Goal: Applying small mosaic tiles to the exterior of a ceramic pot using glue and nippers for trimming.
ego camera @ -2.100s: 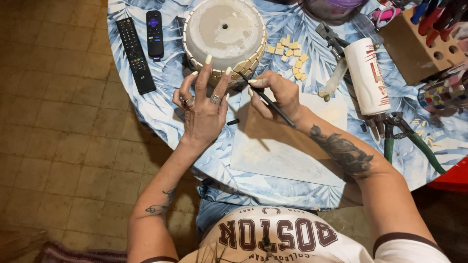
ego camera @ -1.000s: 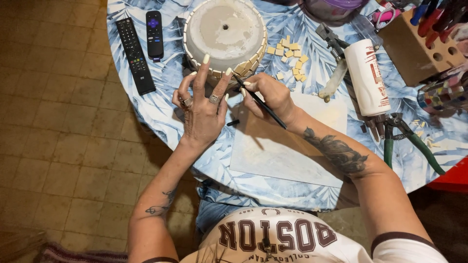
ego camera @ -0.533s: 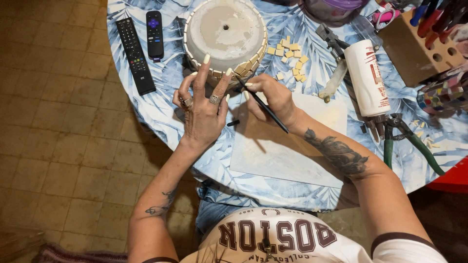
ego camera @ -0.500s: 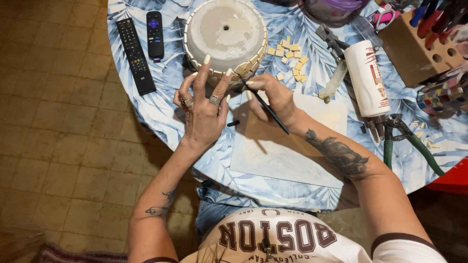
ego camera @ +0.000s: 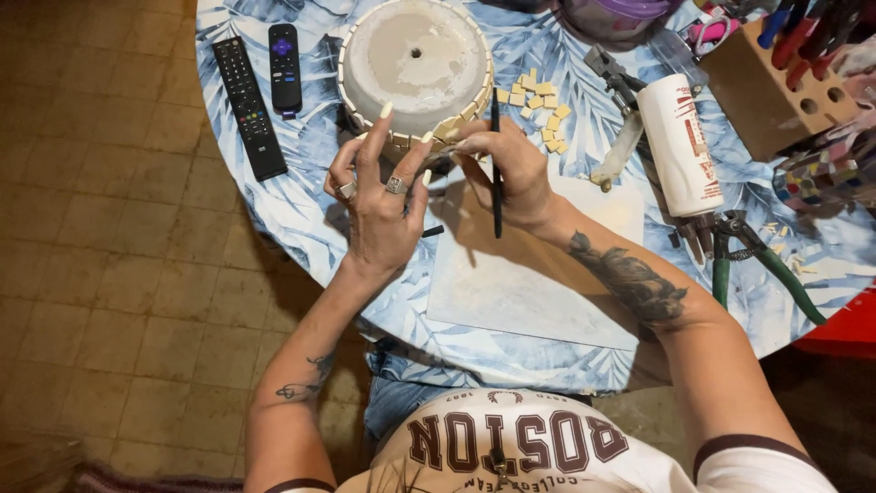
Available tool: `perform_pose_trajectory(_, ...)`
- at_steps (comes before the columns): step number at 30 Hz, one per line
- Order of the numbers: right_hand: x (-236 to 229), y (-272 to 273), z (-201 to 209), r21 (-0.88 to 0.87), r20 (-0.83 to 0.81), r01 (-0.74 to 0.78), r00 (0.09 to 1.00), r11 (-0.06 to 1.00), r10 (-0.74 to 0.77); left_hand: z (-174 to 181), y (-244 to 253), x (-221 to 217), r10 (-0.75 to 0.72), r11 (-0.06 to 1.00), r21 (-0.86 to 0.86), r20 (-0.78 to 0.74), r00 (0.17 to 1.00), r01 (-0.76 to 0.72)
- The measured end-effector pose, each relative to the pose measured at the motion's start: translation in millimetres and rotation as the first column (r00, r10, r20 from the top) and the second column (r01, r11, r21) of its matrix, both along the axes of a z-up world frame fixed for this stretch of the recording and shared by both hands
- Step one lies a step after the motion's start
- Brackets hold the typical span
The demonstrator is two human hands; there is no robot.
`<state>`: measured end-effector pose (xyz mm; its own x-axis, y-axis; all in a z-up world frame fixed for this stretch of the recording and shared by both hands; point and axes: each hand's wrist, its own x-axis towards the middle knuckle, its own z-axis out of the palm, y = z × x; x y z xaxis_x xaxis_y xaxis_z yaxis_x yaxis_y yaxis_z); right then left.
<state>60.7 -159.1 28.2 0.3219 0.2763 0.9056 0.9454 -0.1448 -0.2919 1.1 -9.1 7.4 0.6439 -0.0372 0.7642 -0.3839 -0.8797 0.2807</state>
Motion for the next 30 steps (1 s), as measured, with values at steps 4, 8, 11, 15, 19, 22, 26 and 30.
perform_pose_trajectory(4, 8.5, 2.9, 0.0, -0.012, 0.045, -0.008, 0.999, 1.0, 0.009, -1.9, -2.9, 0.1, 0.011, 1.0, -0.012, -0.003, 1.0, -0.011)
perform_pose_trajectory(8, 12.4, 10.1, -2.9, -0.027, 0.105, 0.035, 0.994, 0.999, -0.032, -6.7, -3.2, 0.0, 0.008, 1.0, -0.01, 0.037, 0.999, -0.007)
perform_pose_trajectory(11, 12.2, 14.0, -1.3, -0.026, 0.135, 0.076, 0.988, 0.997, -0.072, -5.6, -3.3, 0.6, 0.005, 1.0, -0.006, 0.058, 0.998, -0.005)
perform_pose_trajectory(15, 12.7, 15.0, -0.9, -0.037, 0.157, 0.098, 0.983, 0.994, -0.091, -4.6, -4.1, -1.9, -0.004, 1.0, -0.023, 0.067, 0.998, 0.006)
perform_pose_trajectory(19, 10.9, 15.9, -2.3, -0.036, 0.171, 0.122, 0.979, 0.992, -0.114, -2.2, -4.2, -4.5, -0.013, 0.999, -0.04, 0.056, 0.998, 0.015)
perform_pose_trajectory(22, 7.5, 12.2, -3.3, -0.023, 0.108, 0.084, 0.991, 0.996, -0.081, 3.8, -5.5, -7.9, -0.109, 0.984, -0.137, 0.059, 0.992, 0.116)
perform_pose_trajectory(26, -9.8, -10.6, 4.0, 0.01, -0.163, -0.022, 0.986, 1.0, 0.024, 1.9, -12.7, -7.5, -0.167, 0.972, -0.149, 0.097, 0.981, 0.18)
perform_pose_trajectory(30, -34.5, -42.4, 4.5, 0.391, -0.789, -0.078, 0.485, 0.917, 0.378, 13.7, -31.4, -6.4, -0.272, 0.957, -0.087, 0.074, 0.959, 0.278)
